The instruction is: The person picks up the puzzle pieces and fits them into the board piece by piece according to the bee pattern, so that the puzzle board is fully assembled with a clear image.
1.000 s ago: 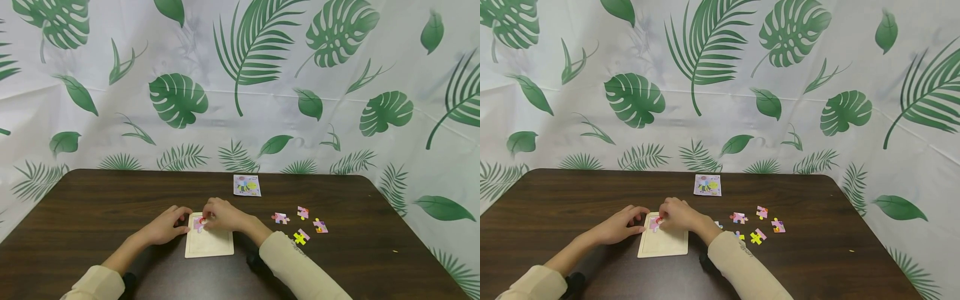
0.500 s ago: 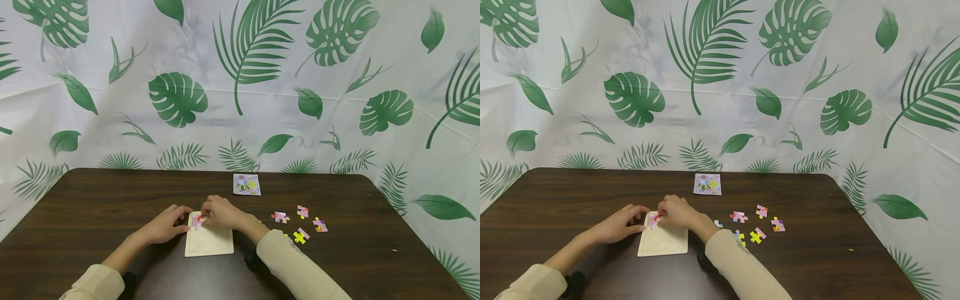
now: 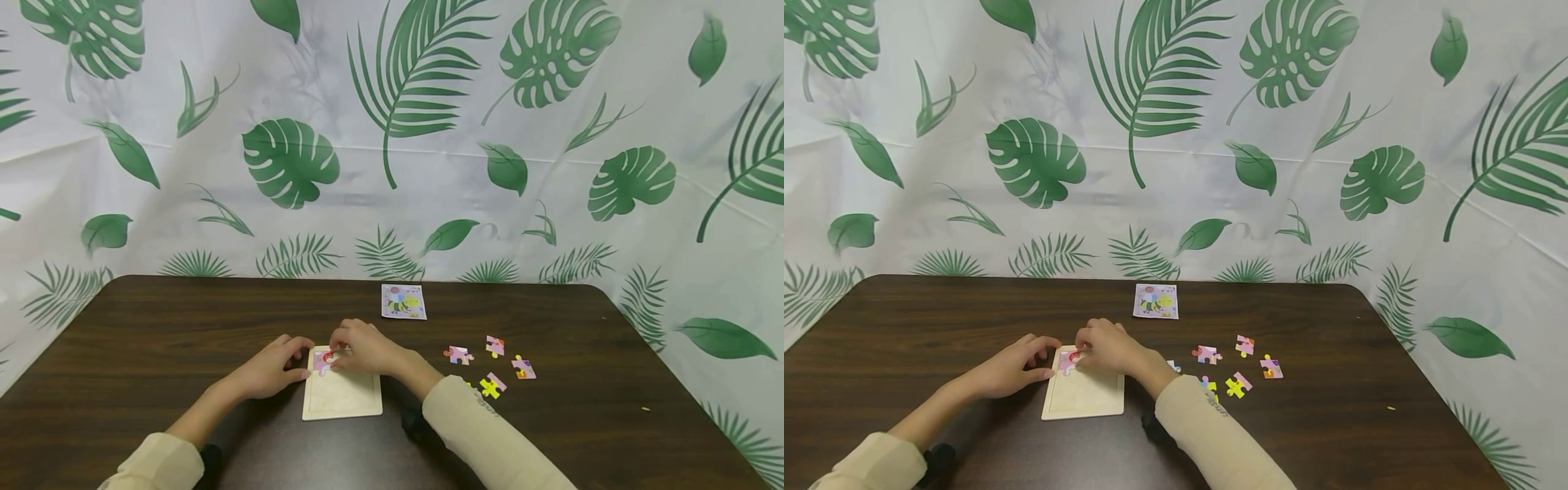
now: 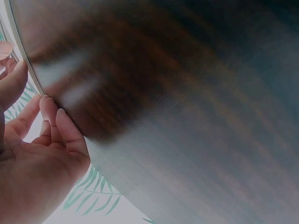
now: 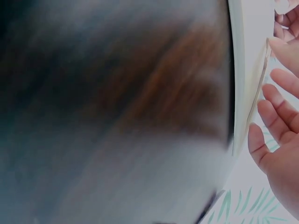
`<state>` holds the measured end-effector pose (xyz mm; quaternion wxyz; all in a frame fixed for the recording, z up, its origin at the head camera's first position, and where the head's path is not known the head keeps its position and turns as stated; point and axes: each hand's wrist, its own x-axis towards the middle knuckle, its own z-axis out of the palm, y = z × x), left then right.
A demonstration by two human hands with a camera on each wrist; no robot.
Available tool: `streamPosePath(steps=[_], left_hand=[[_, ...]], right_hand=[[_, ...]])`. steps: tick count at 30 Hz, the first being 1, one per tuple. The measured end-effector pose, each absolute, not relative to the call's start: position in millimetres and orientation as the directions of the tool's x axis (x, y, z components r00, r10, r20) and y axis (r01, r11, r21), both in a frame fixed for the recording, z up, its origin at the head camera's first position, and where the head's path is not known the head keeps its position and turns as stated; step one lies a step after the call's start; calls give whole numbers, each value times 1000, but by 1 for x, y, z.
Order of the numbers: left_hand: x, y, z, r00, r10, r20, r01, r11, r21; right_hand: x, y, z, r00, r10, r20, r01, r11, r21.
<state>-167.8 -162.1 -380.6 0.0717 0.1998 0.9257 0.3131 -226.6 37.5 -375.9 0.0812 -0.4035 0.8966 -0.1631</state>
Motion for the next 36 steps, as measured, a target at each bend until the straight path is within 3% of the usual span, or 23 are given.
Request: streamPosePath(steps=[17, 27, 36], left_hand=[[-167, -161, -382, -914, 406, -8, 318, 727, 608], [-167, -161, -382, -915, 404, -4, 321, 734, 599], [-167, -161, -382, -916, 401, -13, 313, 735, 602]], right_hand=[[-235, 65, -364, -665, -745, -45, -610, 577, -542], [-243, 113, -355, -662, -749, -22, -622, 566, -541], [-246, 170, -352, -721, -693, -22, -581, 621, -527]])
